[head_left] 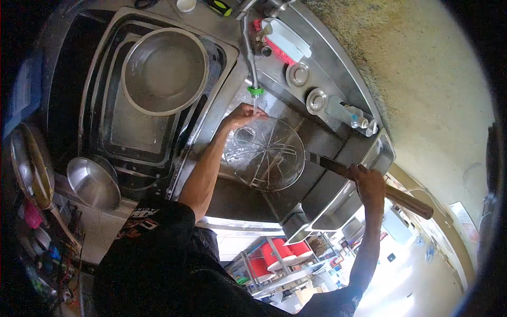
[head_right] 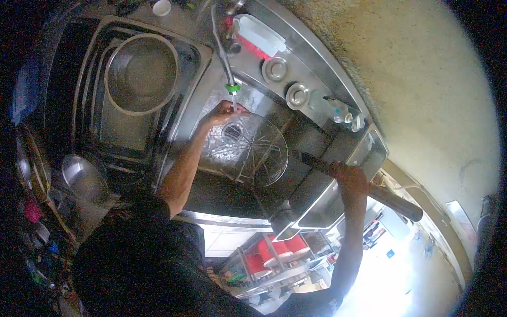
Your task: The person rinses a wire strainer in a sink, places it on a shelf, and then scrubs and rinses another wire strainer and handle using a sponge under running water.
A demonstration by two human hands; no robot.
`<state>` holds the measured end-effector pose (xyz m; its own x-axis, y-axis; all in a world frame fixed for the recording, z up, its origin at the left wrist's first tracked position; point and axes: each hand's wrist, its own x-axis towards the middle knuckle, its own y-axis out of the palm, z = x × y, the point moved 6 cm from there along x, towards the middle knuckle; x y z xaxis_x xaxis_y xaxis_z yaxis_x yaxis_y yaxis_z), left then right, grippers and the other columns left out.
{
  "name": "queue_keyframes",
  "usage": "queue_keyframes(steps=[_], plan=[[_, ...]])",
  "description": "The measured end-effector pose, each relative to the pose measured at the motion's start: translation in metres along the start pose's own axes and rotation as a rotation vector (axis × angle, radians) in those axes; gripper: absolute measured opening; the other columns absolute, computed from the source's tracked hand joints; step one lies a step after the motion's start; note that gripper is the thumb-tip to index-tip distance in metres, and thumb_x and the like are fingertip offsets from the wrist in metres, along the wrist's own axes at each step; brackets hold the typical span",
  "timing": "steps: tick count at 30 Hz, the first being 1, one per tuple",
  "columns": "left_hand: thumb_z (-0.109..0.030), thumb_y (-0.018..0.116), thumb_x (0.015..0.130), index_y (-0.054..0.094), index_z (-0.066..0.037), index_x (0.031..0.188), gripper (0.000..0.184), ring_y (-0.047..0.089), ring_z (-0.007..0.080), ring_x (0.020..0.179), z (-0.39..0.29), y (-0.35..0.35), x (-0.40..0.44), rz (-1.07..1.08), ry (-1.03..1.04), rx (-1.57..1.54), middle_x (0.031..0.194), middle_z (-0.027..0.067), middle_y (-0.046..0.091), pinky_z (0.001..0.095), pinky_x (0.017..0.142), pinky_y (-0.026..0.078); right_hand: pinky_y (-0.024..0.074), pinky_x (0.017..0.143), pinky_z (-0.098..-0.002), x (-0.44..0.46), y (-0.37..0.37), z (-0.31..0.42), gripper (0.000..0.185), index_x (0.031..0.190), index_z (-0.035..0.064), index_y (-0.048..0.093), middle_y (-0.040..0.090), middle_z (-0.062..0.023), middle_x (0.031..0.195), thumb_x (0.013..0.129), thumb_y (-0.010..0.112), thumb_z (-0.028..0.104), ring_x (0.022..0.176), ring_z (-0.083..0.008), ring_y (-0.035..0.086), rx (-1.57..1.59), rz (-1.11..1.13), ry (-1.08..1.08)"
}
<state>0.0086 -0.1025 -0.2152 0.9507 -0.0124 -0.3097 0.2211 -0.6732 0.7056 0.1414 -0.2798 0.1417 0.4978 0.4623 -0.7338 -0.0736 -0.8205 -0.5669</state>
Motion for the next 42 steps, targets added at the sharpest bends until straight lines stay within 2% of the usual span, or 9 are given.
queue_keyframes(steps=[3, 5, 18, 20, 24, 26, 28, 37, 42], plan=[[-0.014, 0.065, 0.084, 0.067, 0.0, 0.096, 0.019, 0.063, 0.014, 0.087, -0.011, 0.005, 0.002, 0.066, 0.087, -0.056, 0.095, 0.0091, 0.068, 0.0278, 0.081, 0.05, 0.0501, 0.06, -0.0428, 0.005, -0.008, 0.002, 0.011, 0.09, 0.013, 0.059, 0.063, -0.0093, 0.079, 0.081, 0.053, 0.011, 0.068, -0.03, 0.062, -0.012, -0.036, -0.041], [-0.017, 0.071, 0.079, 0.068, 0.0, 0.096, 0.024, 0.063, 0.0128, 0.087, -0.016, 0.0, -0.004, -0.124, -0.245, 0.385, 0.094, 0.0085, 0.068, 0.0269, 0.081, 0.049, 0.0501, 0.06, -0.0426, 0.007, -0.012, 0.006, 0.012, 0.09, 0.0131, 0.06, 0.064, -0.009, 0.078, 0.08, 0.054, 0.012, 0.068, -0.0299, 0.063, 0.014, -0.053, -0.046], [-0.017, 0.069, 0.079, 0.069, -0.003, 0.097, 0.023, 0.063, 0.0116, 0.087, 0.023, -0.012, -0.004, -0.019, -0.092, 0.027, 0.092, 0.0075, 0.069, 0.0263, 0.077, 0.05, 0.049, 0.065, -0.0393, 0.014, 0.004, 0.009, 0.019, 0.096, 0.0142, 0.059, 0.064, -0.0082, 0.08, 0.078, 0.055, 0.011, 0.073, -0.0261, 0.063, -0.009, -0.122, -0.107], [-0.019, 0.067, 0.081, 0.068, -0.003, 0.098, 0.024, 0.063, 0.0127, 0.087, 0.027, -0.015, -0.017, -0.071, -0.314, 0.482, 0.092, 0.0073, 0.069, 0.0271, 0.076, 0.05, 0.049, 0.065, -0.0389, 0.015, -0.005, 0.012, 0.02, 0.097, 0.0145, 0.058, 0.063, -0.008, 0.081, 0.078, 0.055, 0.011, 0.075, -0.0251, 0.063, -0.056, -0.091, -0.085], [-0.023, 0.066, 0.082, 0.065, -0.003, 0.102, 0.029, 0.061, 0.0148, 0.089, 0.038, -0.013, -0.008, -0.078, -0.136, -0.044, 0.096, 0.0078, 0.067, 0.0271, 0.077, 0.049, 0.0492, 0.067, -0.0367, 0.011, -0.026, 0.015, 0.026, 0.103, 0.0152, 0.055, 0.062, -0.0063, 0.089, 0.078, 0.054, 0.01, 0.08, -0.022, 0.063, -0.165, -0.125, -0.082], [-0.029, 0.065, 0.083, 0.065, -0.002, 0.101, 0.031, 0.059, 0.0136, 0.09, 0.035, -0.013, -0.013, -0.122, -0.369, 0.288, 0.095, 0.007, 0.067, 0.0273, 0.079, 0.046, 0.0492, 0.068, -0.0358, 0.007, -0.026, 0.011, 0.027, 0.104, 0.0149, 0.054, 0.062, -0.0055, 0.09, 0.077, 0.054, 0.01, 0.081, -0.0212, 0.062, -0.192, -0.202, -0.1], [-0.039, 0.063, 0.084, 0.065, -0.003, 0.097, 0.038, 0.058, 0.0129, 0.088, 0.032, -0.015, -0.007, -0.16, -0.105, 0.305, 0.091, 0.0063, 0.067, 0.0287, 0.079, 0.044, 0.0491, 0.068, -0.0349, 0.006, -0.025, 0.008, 0.028, 0.105, 0.0146, 0.053, 0.062, -0.0048, 0.091, 0.077, 0.054, 0.01, 0.081, -0.0205, 0.062, -0.215, -0.29, -0.12], [-0.045, 0.048, 0.091, 0.065, -0.001, 0.1, 0.048, 0.061, 0.0177, 0.092, 0.036, -0.008, -0.013, -0.1, -0.05, 0.036, 0.095, 0.0103, 0.067, 0.0327, 0.084, 0.046, 0.0492, 0.08, -0.0357, 0.014, -0.014, 0.003, 0.04, 0.114, 0.0157, 0.052, 0.056, -0.0005, 0.101, 0.074, 0.056, 0.017, 0.091, -0.0224, 0.056, -0.249, -0.134, -0.053], [-0.044, 0.043, 0.093, 0.06, 0.001, 0.107, 0.05, 0.061, 0.0194, 0.094, 0.026, -0.005, -0.01, -0.013, 0.157, 0.194, 0.096, 0.0116, 0.066, 0.035, 0.084, 0.047, 0.0493, 0.062, -0.0366, 0.019, -0.038, 0.01, 0.022, 0.095, 0.0125, 0.054, 0.062, -0.0066, 0.08, 0.074, 0.056, 0.007, 0.072, -0.0228, 0.063, -0.209, -0.359, -0.166]])
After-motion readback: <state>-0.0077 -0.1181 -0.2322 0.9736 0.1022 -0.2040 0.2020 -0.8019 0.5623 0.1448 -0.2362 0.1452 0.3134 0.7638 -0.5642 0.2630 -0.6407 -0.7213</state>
